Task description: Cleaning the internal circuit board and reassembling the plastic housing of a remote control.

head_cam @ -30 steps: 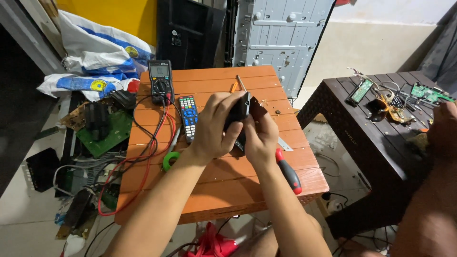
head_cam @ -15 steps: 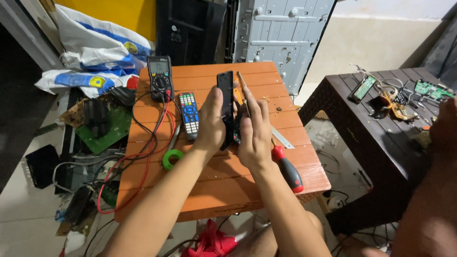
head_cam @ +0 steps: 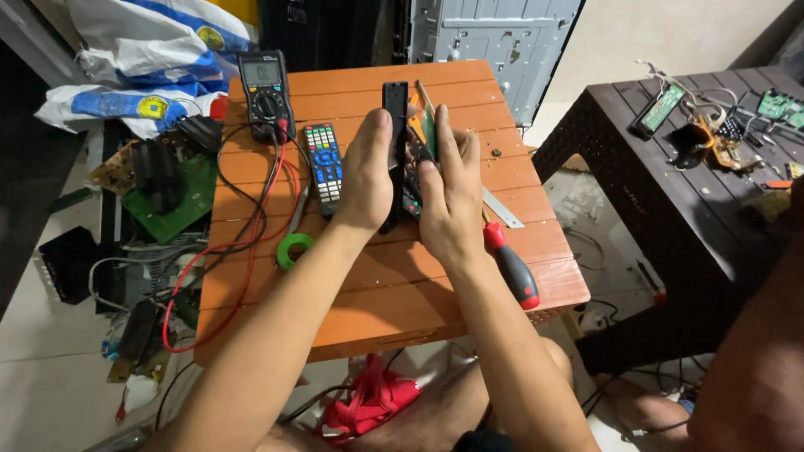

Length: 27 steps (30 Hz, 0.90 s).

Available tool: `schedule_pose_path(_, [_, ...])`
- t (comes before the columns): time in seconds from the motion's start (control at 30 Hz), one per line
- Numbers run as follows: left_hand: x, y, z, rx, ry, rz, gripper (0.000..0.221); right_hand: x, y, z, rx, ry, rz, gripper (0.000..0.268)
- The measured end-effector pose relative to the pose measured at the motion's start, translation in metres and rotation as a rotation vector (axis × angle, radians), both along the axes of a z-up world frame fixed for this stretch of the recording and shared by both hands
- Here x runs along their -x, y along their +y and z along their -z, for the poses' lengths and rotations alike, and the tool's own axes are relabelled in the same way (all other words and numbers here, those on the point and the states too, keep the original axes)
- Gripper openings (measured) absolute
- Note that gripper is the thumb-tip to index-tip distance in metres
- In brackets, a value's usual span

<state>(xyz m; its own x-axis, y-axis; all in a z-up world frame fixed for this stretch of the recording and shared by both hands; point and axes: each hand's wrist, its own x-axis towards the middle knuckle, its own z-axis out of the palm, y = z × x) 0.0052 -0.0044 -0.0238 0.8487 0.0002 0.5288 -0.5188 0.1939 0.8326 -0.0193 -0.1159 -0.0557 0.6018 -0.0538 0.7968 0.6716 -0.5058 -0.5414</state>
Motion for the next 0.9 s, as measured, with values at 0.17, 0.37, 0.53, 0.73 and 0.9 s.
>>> schedule_pose_path(0.17, [-0.007,0.001,0.009,0.003,0.01,0.021,0.048,-0.001,0.001,-0.001,-0.015,-0.064,0.039,0.052])
schedule_pose_path(0.37, [-0.014,0.003,0.015,-0.009,0.018,0.006,0.047,-0.003,0.003,-0.004,-0.065,-0.13,0.059,0.05])
schedule_pose_path(0.53, [-0.013,0.005,0.016,-0.007,-0.015,0.006,0.043,-0.001,0.001,-0.003,-0.01,-0.069,-0.003,0.049])
schedule_pose_path(0.73, [-0.004,0.004,0.013,-0.141,-0.105,-0.081,0.044,-0.001,0.001,-0.004,0.051,-0.081,0.036,0.053])
schedule_pose_path(0.9, [-0.002,0.006,0.01,-0.171,-0.155,-0.088,0.044,0.005,0.002,-0.013,-0.025,-0.093,0.039,0.047])
